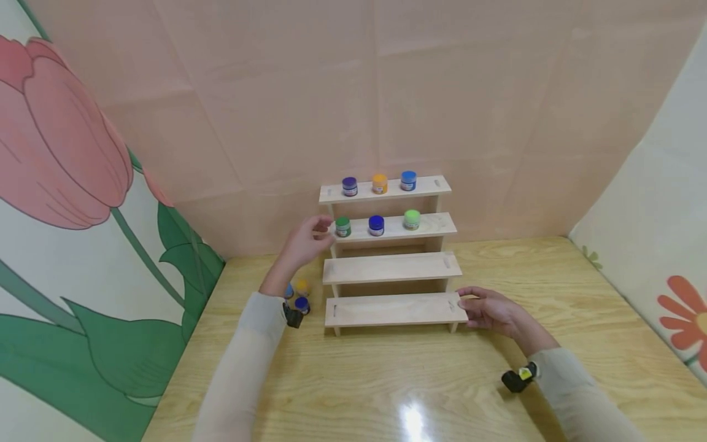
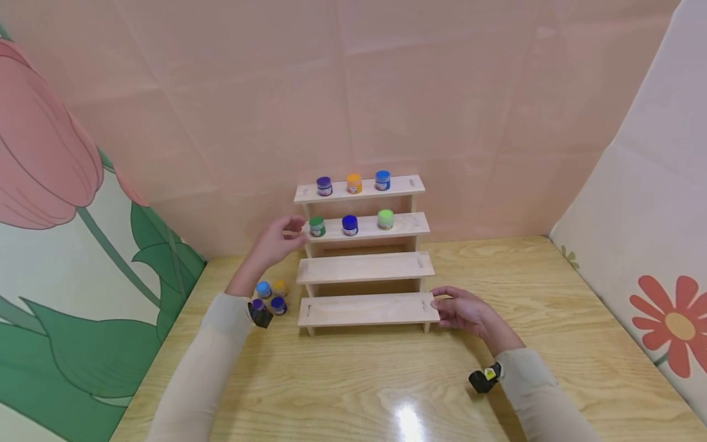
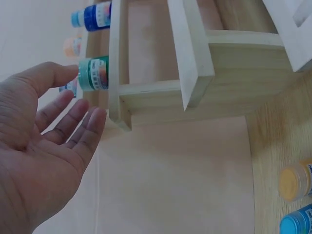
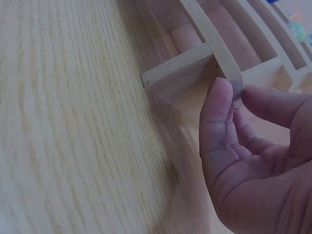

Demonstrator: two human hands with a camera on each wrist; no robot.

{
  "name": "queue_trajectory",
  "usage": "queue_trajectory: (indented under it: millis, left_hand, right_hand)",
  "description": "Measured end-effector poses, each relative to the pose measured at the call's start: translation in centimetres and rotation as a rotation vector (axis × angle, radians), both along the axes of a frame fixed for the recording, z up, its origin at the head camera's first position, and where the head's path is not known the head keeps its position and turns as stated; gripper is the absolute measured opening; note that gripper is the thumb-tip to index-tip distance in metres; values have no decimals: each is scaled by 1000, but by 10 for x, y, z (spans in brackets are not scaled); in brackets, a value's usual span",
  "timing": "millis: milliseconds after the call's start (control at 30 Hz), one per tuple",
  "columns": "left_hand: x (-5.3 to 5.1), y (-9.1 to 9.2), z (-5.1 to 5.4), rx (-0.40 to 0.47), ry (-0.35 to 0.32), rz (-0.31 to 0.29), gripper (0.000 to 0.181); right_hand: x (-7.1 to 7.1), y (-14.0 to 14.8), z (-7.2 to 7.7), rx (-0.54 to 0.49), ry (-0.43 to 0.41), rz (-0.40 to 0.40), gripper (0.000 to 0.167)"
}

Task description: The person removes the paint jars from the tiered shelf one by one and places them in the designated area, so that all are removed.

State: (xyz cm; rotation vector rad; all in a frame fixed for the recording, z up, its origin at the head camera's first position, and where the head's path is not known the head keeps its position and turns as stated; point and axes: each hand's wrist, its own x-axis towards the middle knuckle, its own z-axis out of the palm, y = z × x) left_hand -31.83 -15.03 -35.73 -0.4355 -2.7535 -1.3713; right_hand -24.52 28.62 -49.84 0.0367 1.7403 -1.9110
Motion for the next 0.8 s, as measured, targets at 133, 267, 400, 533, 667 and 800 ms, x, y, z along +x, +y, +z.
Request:
queue_trajectory:
  millis: [133,267,400,533,667,800]
  left_hand:
    - [-5,6,2,-4,-20,-15,45]
    - [-11,12,2,-14,-27,-10,43]
    - [-17,16,3,-25,-23,-2,44]
    - [-22,20,4,-21,-27,-13,47]
    - [-26,24,3,-30,-58,-3,49]
    - [-30,29,1,-55,-84,23,52]
  right_hand:
    - [0,0,0,1,0,-2,29]
    - [0,-1,0,6,-2,-7,31]
    - [1,-1,1,8,-5,-11,32]
    - [1,-1,0,8,-3,-11,32]
    - [1,-1,0,14,-3,-13,31]
    - [1,-1,0,17,-1,-13,29]
